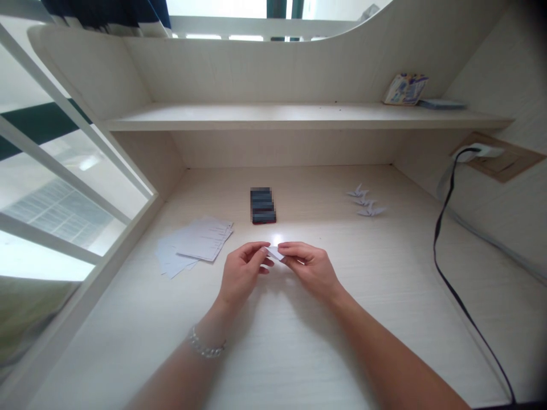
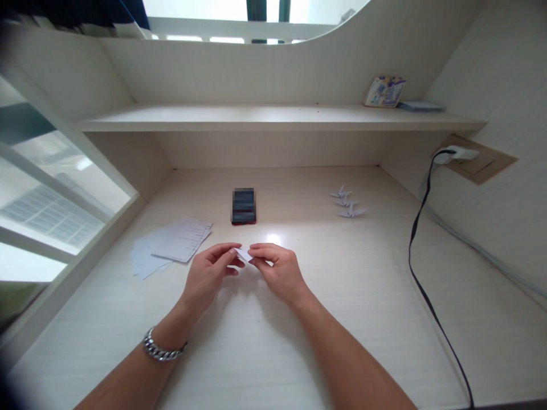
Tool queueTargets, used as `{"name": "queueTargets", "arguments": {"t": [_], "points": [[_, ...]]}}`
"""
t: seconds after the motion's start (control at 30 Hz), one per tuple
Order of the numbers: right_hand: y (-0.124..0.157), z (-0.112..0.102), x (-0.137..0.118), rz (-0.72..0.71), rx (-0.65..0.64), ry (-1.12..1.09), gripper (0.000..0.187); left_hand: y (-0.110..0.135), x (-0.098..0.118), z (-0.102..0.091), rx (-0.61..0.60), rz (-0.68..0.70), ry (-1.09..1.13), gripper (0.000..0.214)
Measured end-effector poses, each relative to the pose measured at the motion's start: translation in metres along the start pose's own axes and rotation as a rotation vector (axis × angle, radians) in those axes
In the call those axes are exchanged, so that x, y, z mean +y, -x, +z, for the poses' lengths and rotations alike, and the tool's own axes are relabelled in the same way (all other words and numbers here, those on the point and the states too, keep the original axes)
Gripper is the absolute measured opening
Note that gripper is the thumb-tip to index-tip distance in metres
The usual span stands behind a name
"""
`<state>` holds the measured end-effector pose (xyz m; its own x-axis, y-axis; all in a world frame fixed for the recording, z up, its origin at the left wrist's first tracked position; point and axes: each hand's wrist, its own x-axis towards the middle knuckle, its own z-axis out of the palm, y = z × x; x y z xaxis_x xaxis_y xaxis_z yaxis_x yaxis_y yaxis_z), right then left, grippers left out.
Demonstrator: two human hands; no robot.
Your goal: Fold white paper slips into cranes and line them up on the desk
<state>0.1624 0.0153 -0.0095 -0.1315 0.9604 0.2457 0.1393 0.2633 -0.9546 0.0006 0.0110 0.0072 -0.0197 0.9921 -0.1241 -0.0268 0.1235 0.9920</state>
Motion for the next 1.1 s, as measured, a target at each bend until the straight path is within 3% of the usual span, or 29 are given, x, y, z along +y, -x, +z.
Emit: {"name": "queueTargets", "arguments": {"t": [0.1, 0.23, 0.33, 0.57, 0.77, 1.1], "points": [[-0.002, -0.002, -0.001, 0.041, -0.009, -0.092, 0.017, -0.001, -0.002, -0.001, 0.006, 0.016, 0.024, 0.027], [-0.005, -0.003, 0.000, 0.201, 0.043, -0.294, 0.028, -0.001, -0.005, -0.001, -0.004, 0.043, 0.063, 0.028], [-0.007, -0.005, 0.002, 0.296, 0.082, -0.312, 0.029, 0.000, -0.006, 0.000, -0.047, 0.071, 0.048, 0.032], [-0.008, -0.008, 0.005, 0.307, 0.021, -0.287, 0.027, 0.000, -0.008, 0.000, -0.108, 0.125, -0.012, 0.034], [-0.006, -0.006, 0.000, 0.344, -0.126, -0.290, 0.026, 0.000, -0.012, -0.001, -0.185, 0.182, -0.076, 0.039], [-0.005, -0.005, 0.007, 0.368, -0.212, -0.472, 0.032, 0.004, -0.003, -0.001, -0.112, 0.204, -0.080, 0.025]]}}
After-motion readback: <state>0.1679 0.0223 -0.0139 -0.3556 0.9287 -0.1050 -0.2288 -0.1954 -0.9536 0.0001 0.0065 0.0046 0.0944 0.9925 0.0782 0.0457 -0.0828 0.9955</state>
